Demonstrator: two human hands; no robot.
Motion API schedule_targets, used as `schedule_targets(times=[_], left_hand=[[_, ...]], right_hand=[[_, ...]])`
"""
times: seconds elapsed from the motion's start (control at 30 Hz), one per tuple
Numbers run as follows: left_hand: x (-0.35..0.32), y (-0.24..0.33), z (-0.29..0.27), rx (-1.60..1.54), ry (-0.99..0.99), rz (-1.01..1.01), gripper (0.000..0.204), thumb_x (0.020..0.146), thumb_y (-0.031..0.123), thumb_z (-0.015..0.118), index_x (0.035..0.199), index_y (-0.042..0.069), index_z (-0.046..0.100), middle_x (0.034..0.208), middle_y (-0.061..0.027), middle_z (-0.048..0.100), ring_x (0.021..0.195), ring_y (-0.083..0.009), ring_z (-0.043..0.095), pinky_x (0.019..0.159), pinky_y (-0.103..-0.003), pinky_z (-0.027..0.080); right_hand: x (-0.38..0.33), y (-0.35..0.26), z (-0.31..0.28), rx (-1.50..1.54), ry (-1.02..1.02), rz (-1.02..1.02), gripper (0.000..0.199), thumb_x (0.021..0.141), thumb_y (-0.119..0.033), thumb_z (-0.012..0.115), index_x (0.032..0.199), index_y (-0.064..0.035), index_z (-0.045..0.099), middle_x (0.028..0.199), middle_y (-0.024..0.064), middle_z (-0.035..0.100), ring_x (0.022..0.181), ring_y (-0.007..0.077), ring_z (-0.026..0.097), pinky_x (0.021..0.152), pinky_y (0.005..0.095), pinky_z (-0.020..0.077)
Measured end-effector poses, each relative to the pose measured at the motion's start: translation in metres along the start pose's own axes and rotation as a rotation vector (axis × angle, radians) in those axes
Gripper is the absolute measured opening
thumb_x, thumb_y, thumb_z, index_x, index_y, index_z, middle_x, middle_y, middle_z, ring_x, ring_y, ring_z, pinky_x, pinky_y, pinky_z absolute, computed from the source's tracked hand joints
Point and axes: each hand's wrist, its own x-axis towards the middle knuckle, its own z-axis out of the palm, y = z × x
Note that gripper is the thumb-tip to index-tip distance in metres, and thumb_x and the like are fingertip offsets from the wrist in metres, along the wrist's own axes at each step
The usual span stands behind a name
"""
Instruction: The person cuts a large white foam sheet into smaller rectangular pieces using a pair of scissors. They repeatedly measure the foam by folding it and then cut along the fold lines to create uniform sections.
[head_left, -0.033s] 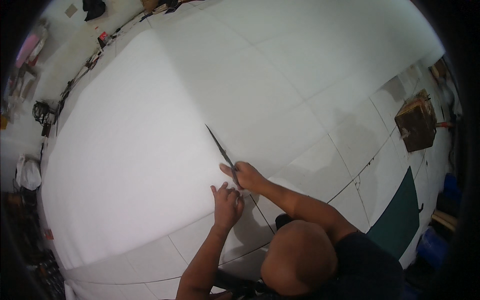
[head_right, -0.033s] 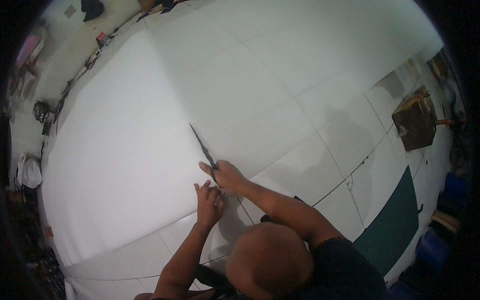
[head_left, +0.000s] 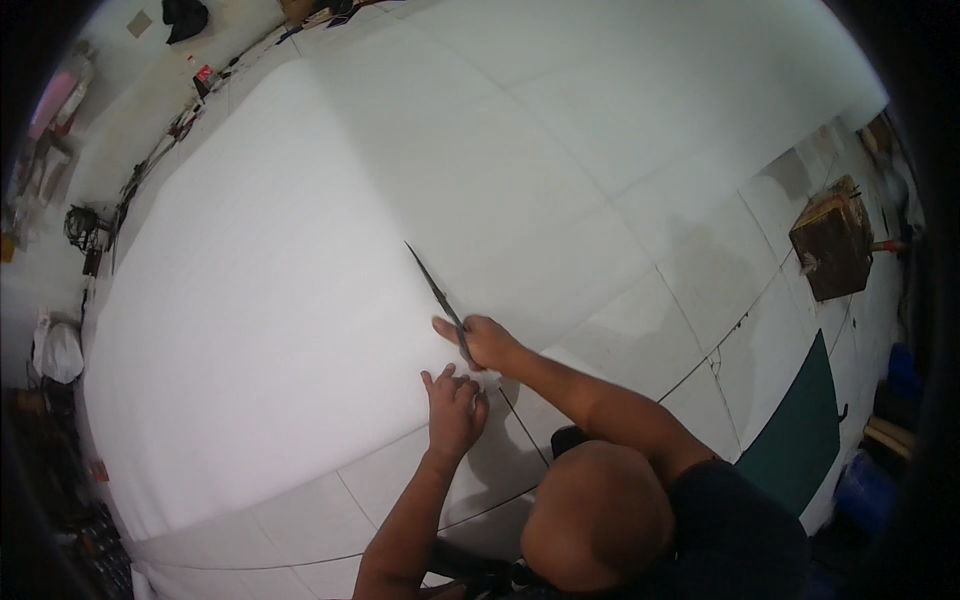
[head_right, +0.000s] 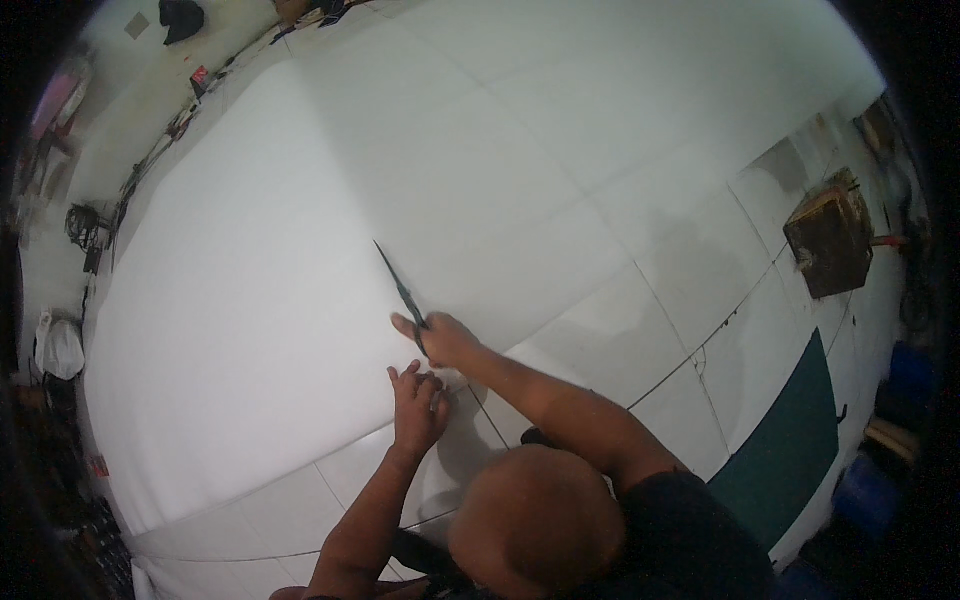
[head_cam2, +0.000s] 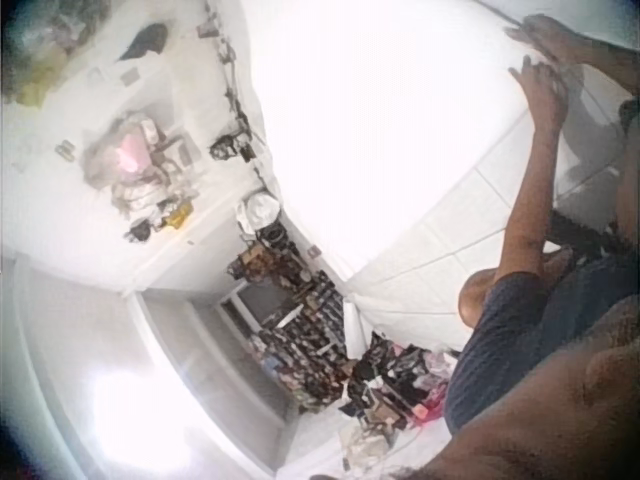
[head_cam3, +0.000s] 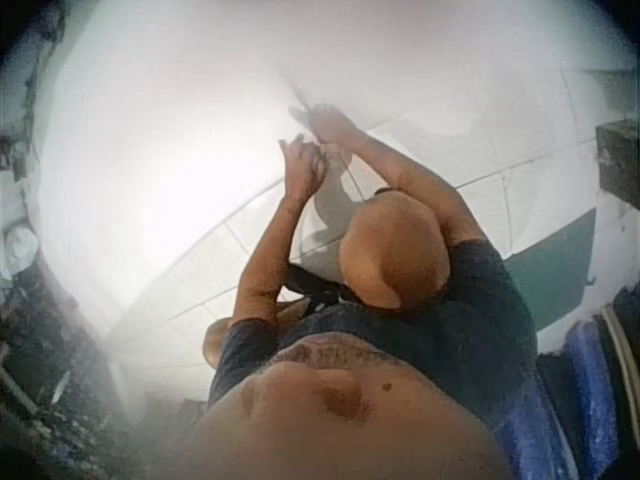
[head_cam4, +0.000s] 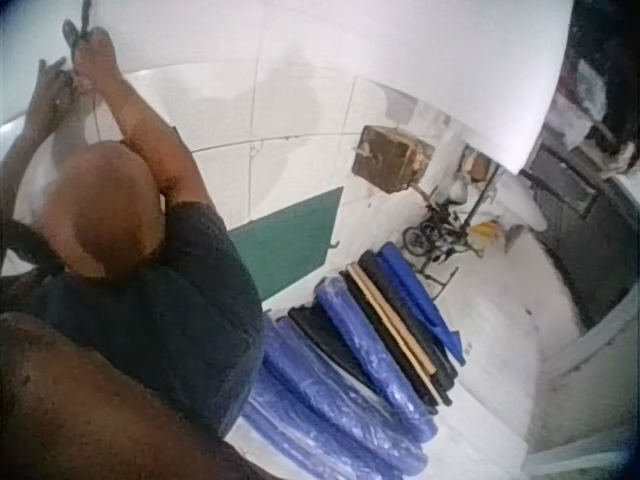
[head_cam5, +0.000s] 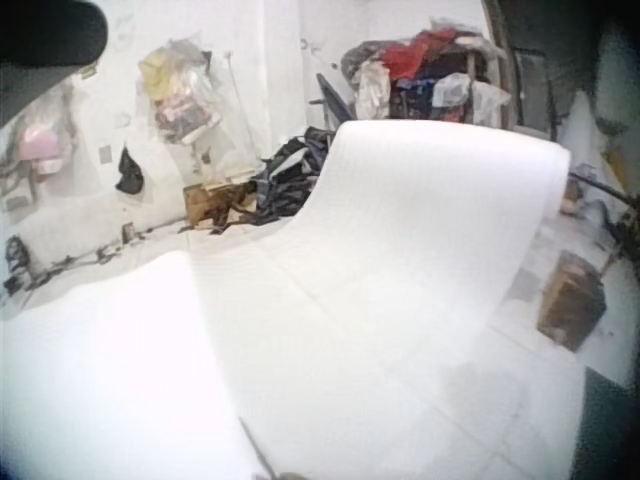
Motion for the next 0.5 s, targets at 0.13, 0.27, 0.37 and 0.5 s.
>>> schedule_targets(times=[0.13,0.27,0.37,0.5], left_hand=[[0.001,0.0,-0.001,0.034,-0.01,0.002,0.019,0.081,0.008,0.068,0.097,0.007,0.059,0.107,-0.0136,0.055,0.123,-0.0417,0.049,0.108,-0.075,0.022],[-0.002,-0.001,-0.001,0.02,-0.014,-0.008,0.026,0.078,0.005,0.071,0.1,0.007,0.058,0.108,-0.0147,0.054,0.126,-0.042,0.047,0.111,-0.072,0.019],[0.002,0.001,-0.003,-0.003,-0.014,-0.001,0.029,0.076,0.007,0.072,0.101,0.007,0.057,0.108,-0.0152,0.054,0.125,-0.0421,0.047,0.11,-0.073,0.019],[0.0,0.003,-0.001,-0.012,-0.014,-0.013,0.03,0.074,0.013,0.075,0.1,0.007,0.059,0.107,-0.0145,0.055,0.124,-0.0425,0.048,0.108,-0.075,0.02]], right_hand=[[0.025,-0.013,0.002,-0.032,0.014,0.007,0.074,0.084,-0.073,0.059,0.07,-0.0006,0.057,0.056,0.0087,0.056,0.049,0.0188,0.058,0.048,0.0344,0.0463],[0.022,-0.007,0.003,-0.073,0.094,-0.127,0.074,0.084,-0.073,0.059,0.069,-0.0003,0.057,0.057,0.0085,0.058,0.049,0.0195,0.059,0.047,0.0348,0.0452],[0.038,0.0,0.001,-0.08,0.074,-0.127,0.07,0.085,-0.071,0.06,0.068,-0.0028,0.056,0.056,0.0077,0.056,0.048,0.0186,0.058,0.047,0.034,0.0441],[0.062,-0.046,-0.008,0.011,-0.019,0.028,0.065,0.085,-0.068,0.061,0.067,-0.0063,0.054,0.055,0.0055,0.054,0.047,0.0174,0.056,0.046,0.0328,0.0436]])
